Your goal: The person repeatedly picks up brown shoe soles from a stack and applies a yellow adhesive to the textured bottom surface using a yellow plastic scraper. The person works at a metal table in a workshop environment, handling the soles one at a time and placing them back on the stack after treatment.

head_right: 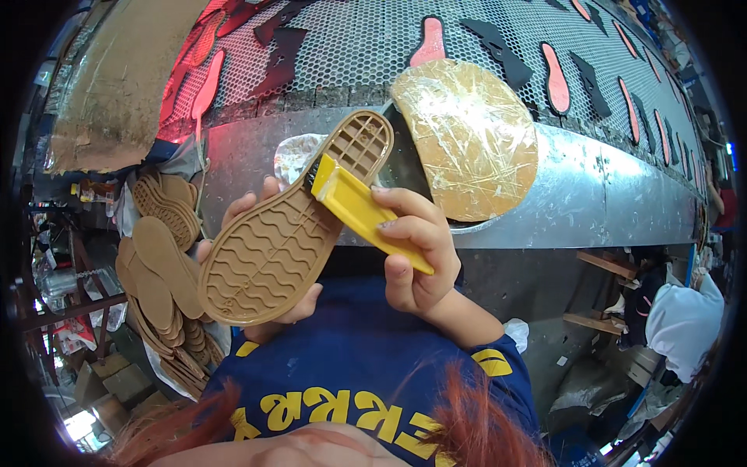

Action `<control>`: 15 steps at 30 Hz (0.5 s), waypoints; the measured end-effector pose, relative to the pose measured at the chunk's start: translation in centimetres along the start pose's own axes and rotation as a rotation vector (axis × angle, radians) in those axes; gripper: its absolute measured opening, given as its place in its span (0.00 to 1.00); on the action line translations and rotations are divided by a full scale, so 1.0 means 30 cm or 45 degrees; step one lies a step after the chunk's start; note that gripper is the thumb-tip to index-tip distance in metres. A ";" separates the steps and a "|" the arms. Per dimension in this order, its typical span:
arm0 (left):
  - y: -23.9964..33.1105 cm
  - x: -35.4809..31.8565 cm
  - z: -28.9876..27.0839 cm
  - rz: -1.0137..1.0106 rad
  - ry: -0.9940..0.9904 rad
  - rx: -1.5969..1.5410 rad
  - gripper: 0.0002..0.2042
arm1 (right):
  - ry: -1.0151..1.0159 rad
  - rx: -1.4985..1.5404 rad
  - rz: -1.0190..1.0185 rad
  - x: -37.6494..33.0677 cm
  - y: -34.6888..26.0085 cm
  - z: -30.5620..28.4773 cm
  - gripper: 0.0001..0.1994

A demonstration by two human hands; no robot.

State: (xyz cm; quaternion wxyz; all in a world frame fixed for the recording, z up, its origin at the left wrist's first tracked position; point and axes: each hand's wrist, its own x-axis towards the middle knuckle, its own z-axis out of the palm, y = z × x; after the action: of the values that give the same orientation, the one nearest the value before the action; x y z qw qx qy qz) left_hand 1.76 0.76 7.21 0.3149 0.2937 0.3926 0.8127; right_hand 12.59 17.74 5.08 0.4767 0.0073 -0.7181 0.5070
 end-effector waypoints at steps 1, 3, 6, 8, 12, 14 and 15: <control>-0.017 0.022 0.007 0.194 0.010 0.047 0.43 | -0.038 -0.050 0.019 0.004 -0.013 0.004 0.17; -0.098 0.081 -0.015 0.755 -0.036 0.253 0.47 | -0.125 -0.147 0.038 0.009 -0.039 0.014 0.19; -0.089 0.074 -0.004 0.568 -0.005 0.179 0.39 | -0.154 -0.146 -0.015 -0.003 -0.048 0.037 0.20; -0.078 0.057 0.005 0.409 0.076 0.046 0.35 | -0.184 -0.128 -0.063 -0.009 -0.055 0.056 0.20; -0.070 0.066 0.038 0.209 0.251 -0.273 0.27 | -0.250 -0.023 -0.107 0.000 -0.085 0.068 0.20; -0.069 0.078 0.034 0.137 0.275 -0.411 0.25 | -0.297 -0.030 -0.129 0.006 -0.093 0.071 0.21; -0.068 0.082 0.023 0.114 0.235 -0.446 0.24 | -0.290 -0.058 -0.180 0.014 -0.099 0.083 0.21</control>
State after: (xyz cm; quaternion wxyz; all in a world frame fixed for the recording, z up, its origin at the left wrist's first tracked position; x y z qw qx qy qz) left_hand 1.28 3.90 6.45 0.2874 0.1759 0.2590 0.9052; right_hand 12.14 14.68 7.44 0.4265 0.1045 -0.7767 0.4516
